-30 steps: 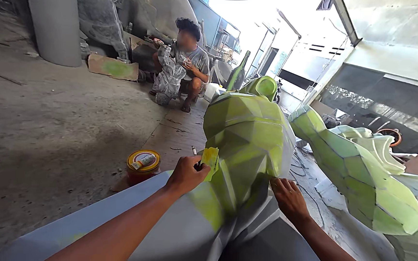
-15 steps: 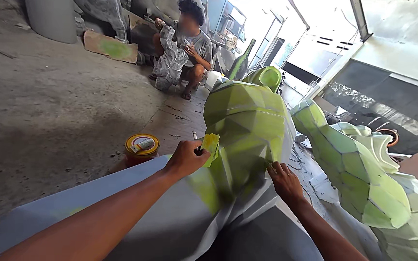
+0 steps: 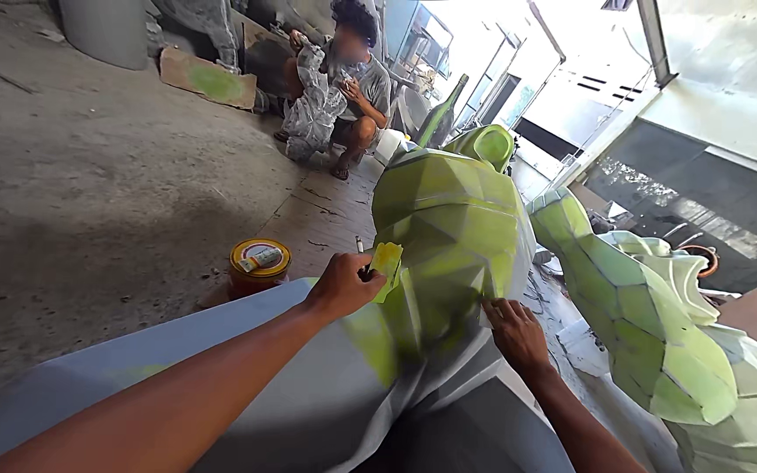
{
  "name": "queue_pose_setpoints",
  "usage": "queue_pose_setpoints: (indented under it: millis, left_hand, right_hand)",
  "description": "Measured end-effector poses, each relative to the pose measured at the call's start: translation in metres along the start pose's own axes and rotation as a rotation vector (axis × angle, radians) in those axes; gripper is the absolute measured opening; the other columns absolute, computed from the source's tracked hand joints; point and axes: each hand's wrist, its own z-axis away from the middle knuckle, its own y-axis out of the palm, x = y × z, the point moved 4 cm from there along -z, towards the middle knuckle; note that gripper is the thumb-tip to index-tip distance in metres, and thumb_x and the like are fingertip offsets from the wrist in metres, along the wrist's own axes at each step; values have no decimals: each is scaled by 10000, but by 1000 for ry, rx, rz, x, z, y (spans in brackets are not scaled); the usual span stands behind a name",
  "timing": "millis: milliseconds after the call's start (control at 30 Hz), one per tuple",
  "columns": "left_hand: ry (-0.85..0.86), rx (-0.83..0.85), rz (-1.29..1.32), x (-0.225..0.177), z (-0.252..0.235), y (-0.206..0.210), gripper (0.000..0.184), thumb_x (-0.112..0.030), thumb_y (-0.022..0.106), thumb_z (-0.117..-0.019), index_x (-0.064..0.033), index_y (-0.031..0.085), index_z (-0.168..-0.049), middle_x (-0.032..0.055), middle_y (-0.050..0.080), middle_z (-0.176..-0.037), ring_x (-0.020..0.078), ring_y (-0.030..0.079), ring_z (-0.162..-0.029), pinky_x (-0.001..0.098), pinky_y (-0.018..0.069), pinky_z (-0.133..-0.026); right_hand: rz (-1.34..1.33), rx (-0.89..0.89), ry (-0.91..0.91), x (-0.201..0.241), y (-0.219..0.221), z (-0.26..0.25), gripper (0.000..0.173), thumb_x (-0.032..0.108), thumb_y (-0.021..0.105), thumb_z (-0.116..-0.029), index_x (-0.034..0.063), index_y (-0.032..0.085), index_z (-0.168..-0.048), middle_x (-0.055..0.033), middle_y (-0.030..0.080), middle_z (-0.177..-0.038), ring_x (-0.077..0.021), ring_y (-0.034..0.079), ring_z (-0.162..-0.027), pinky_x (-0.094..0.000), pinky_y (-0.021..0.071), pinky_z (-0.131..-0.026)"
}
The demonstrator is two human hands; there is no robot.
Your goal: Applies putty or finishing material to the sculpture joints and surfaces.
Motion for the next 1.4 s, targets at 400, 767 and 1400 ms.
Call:
queue_pose_setpoints:
  millis: [400, 767, 1400]
  left_hand:
    - [-23, 23, -2, -2, 0, 0, 260, -219, 654, -928, -148, 605, -683, -43, 490, -548, 75, 463, -469, 279, 387, -445]
    - [-16, 10, 12, 0, 1, -1, 217, -216, 653, -913, -153, 634, -706, -42, 519, -560, 83, 495, -486, 306, 419, -466]
    - [-11, -68, 12, 0, -5, -14, 191, -212, 661, -923, -148, 668, -744, -44, 538, -565, 80, 503, -478, 299, 430, -461]
  right_hand:
    - [64, -26, -63, -15, -4, 34, 466, 22, 659, -876, 159, 687, -1320, -90, 710, -1182, -273, 699, -1056, -424, 594, -855]
    - [-4, 13, 72, -11, -6, -59, 445, -20, 685, -893, 87, 666, -1325, -155, 652, -1221, -323, 656, -1116, -439, 597, -849]
    - [-195, 113, 540, 112, 10, 29, 484, 4, 634, -863, 197, 716, -1298, -144, 652, -1188, -310, 654, -1069, -392, 601, -799]
